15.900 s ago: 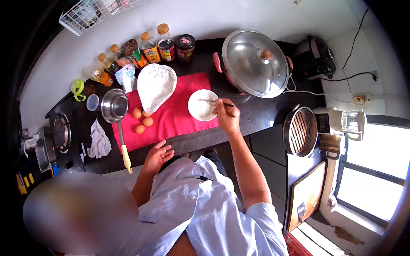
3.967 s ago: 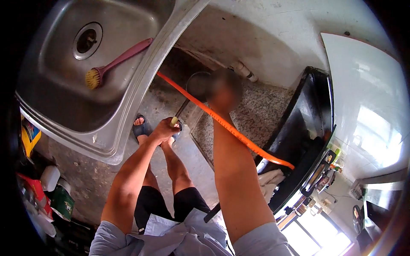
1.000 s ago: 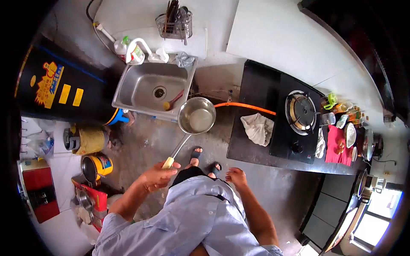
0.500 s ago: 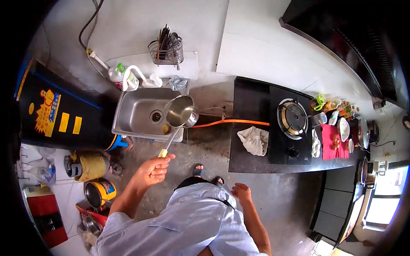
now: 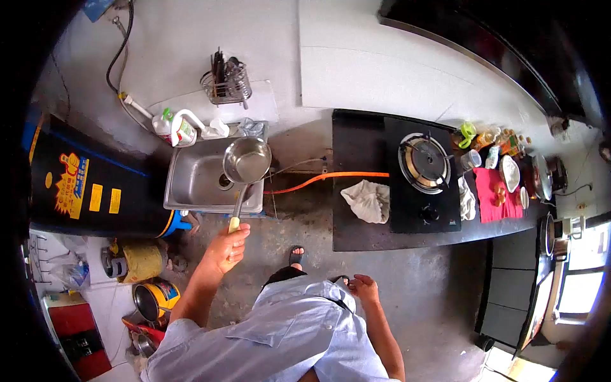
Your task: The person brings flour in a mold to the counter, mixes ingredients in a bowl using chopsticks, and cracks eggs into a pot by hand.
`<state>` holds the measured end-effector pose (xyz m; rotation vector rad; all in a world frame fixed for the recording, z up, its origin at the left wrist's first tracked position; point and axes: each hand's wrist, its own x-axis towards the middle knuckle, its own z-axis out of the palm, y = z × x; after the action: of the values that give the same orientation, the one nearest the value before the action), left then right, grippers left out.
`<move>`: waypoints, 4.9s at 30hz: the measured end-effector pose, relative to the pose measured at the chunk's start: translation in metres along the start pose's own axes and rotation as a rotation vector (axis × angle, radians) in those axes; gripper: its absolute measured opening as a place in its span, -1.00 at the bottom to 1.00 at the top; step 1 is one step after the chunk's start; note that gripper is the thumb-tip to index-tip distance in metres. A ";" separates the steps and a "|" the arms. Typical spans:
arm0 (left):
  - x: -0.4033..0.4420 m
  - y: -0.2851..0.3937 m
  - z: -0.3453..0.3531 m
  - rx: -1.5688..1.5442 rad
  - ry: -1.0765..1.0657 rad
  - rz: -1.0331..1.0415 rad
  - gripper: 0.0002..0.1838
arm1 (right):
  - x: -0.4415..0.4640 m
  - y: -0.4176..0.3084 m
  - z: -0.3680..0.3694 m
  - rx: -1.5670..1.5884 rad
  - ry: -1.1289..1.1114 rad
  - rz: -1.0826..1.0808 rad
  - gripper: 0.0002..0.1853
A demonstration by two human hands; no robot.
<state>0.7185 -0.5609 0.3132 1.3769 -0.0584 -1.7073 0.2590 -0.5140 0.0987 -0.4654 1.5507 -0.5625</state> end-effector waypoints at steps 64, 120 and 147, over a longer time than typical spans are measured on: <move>0.444 -0.297 0.822 0.742 -0.027 0.391 -0.58 | 0.104 -0.415 -0.618 0.022 -0.388 -0.088 -0.82; 0.332 -0.361 0.756 0.115 0.076 0.353 -0.55 | 0.296 -0.594 -0.494 -1.767 0.255 -1.531 -0.86; 0.311 -0.361 0.741 -0.144 0.060 0.251 -0.93 | 0.169 -0.338 -0.574 -0.855 0.112 -0.848 -0.62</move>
<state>-0.0765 -0.9084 0.1623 1.2566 -0.0705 -1.4333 -0.3387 -0.8438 0.1813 -1.8160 1.6151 -0.5283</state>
